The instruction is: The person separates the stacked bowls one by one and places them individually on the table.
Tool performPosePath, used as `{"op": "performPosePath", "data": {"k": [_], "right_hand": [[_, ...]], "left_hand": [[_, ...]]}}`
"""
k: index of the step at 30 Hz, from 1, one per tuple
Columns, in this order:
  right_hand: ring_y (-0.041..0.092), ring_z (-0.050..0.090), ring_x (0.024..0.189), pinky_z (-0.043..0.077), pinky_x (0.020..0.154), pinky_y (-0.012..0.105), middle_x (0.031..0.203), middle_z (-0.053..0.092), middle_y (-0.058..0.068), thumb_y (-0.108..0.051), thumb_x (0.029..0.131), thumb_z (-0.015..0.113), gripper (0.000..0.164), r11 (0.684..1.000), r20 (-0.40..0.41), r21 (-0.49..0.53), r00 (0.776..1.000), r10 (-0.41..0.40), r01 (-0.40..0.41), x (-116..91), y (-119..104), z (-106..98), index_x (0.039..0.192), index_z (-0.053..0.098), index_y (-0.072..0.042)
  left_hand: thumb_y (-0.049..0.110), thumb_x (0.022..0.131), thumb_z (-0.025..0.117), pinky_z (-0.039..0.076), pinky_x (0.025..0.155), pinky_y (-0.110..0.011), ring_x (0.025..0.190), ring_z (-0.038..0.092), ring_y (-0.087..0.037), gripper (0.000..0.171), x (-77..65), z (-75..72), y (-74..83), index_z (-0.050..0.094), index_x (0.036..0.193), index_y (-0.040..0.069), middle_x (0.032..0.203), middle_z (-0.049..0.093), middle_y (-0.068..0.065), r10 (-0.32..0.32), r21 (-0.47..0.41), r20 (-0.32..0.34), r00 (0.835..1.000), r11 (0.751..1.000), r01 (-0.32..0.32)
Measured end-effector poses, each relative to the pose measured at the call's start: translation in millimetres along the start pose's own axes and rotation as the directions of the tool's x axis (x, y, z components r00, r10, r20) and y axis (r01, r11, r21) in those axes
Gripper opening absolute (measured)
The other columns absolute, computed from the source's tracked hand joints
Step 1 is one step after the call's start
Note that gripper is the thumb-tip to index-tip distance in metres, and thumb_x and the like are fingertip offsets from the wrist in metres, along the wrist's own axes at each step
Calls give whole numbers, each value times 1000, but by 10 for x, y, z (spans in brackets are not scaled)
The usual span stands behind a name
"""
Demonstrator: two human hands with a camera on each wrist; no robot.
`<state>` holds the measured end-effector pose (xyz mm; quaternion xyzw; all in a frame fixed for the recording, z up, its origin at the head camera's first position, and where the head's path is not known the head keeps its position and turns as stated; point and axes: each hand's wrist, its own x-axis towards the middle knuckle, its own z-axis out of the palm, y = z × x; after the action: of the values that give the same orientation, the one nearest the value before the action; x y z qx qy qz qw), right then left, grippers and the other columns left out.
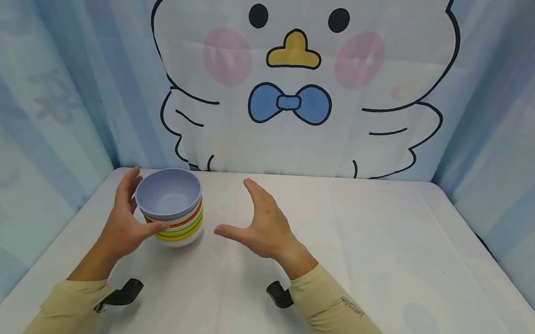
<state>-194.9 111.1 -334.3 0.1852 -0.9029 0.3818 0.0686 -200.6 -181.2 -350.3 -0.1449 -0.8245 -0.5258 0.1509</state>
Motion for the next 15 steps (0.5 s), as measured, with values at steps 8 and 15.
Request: {"op": "performPosePath", "data": {"k": [8,15], "right_hand": [[25,36,142,35,111,53,159,33,4,-50,78,81,103,996,19,79,999,-40,38,200,-179,244,158,29,-12],[26,42,138,40,107,52,158,35,6,-48,79,81,100,991,52,128,998,-40,33,308,-227,379,157,29,-10]], "left_hand": [[10,78,86,21,114,-63,144,20,-41,119,24,26,-91,-2,158,6,162,11,-19,-97,-81,38,995,992,99],[16,79,87,24,113,-62,142,24,-46,124,37,27,-160,-7,158,4,159,17,-25,-180,-60,90,980,981,186]]}}
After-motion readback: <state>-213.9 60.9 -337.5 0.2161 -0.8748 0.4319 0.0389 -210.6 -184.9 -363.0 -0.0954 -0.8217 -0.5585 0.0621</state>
